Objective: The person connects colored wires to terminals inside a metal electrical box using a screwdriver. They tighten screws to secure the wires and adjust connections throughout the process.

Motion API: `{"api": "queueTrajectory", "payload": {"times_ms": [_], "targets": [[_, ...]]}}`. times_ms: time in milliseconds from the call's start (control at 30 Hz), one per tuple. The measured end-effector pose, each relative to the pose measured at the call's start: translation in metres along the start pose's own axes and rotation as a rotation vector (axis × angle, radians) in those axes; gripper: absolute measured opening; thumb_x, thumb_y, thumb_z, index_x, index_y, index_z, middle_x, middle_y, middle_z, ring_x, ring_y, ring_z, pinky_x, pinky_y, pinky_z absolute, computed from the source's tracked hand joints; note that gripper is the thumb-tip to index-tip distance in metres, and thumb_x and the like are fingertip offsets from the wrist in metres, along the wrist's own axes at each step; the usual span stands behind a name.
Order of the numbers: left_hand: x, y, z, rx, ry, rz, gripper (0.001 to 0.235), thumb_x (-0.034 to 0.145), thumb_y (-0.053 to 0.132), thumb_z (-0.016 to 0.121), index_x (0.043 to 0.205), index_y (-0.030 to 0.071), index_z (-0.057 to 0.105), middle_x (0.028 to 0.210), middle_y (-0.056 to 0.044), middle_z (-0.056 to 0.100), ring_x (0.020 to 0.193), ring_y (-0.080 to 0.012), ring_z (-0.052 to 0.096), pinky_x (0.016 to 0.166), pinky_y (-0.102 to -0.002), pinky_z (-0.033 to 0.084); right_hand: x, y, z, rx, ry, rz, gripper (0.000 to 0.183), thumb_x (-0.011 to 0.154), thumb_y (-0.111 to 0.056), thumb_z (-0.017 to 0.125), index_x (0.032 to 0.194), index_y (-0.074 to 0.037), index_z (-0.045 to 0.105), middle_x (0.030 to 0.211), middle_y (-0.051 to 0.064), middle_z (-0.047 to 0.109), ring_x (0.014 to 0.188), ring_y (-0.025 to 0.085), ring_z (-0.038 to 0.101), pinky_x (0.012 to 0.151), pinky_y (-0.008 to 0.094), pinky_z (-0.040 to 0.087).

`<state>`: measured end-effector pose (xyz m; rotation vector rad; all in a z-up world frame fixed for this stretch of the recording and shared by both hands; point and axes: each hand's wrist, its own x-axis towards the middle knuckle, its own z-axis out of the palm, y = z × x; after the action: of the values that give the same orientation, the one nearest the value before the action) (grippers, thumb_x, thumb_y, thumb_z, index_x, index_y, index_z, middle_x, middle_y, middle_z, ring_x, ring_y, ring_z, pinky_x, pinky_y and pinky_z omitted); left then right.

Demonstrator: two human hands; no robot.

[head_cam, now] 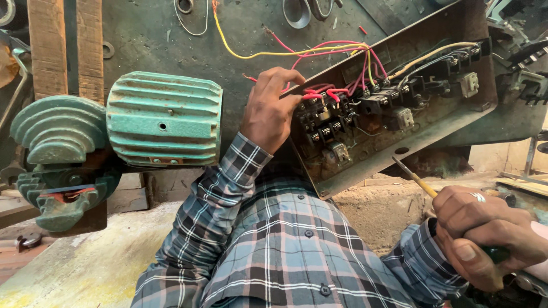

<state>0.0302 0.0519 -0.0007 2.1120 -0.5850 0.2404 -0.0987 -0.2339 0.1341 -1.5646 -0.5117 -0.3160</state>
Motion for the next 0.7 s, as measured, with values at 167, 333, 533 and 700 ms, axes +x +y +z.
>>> {"api": "queueTrajectory", "payload": {"times_ms": [167,333,533,700], "targets": [[-0.003,-0.001,0.005,-0.107,0.015,-0.056,0.018,0.083,0.0,0.077,0.1,0.006,0.077,0.131,-0.006,0.06,0.13,-0.0302,0.053,0.106,-0.042,0.048,0.003,0.0,0.001,-0.004,-0.011,-0.007,0.017,0.071,-0.008,0.063,0.062,-0.006,0.049,0.053,0.01,0.051,0.04,0.015,0.043,0.044,0.037,0.039],[-0.007,-0.004,0.011,-0.129,0.044,-0.062,0.02,0.084,0.001,0.077,0.103,0.005,0.077,0.13,-0.006,0.061,0.129,-0.0314,0.055,0.107,-0.042,0.049,0.002,-0.002,-0.002,-0.004,-0.04,0.004,0.017,0.072,-0.007,0.064,0.063,-0.006,0.05,0.053,0.009,0.053,0.04,0.015,0.045,0.044,0.037,0.039],[-0.01,-0.007,0.014,-0.212,0.057,-0.118,0.017,0.089,0.0,0.076,0.105,0.005,0.076,0.129,-0.007,0.062,0.126,-0.0305,0.057,0.104,-0.038,0.052,-0.001,-0.002,-0.002,-0.002,-0.013,-0.014,0.017,0.073,-0.007,0.064,0.063,-0.005,0.05,0.053,0.01,0.053,0.04,0.015,0.044,0.045,0.037,0.039],[-0.013,-0.01,0.012,-0.282,0.044,-0.158,0.021,0.087,-0.003,0.073,0.106,0.005,0.076,0.133,-0.008,0.061,0.129,-0.0315,0.055,0.107,-0.038,0.051,-0.001,-0.003,-0.001,-0.015,-0.015,-0.01,0.018,0.074,-0.007,0.064,0.063,-0.005,0.049,0.053,0.01,0.052,0.04,0.016,0.042,0.044,0.037,0.038]]}}
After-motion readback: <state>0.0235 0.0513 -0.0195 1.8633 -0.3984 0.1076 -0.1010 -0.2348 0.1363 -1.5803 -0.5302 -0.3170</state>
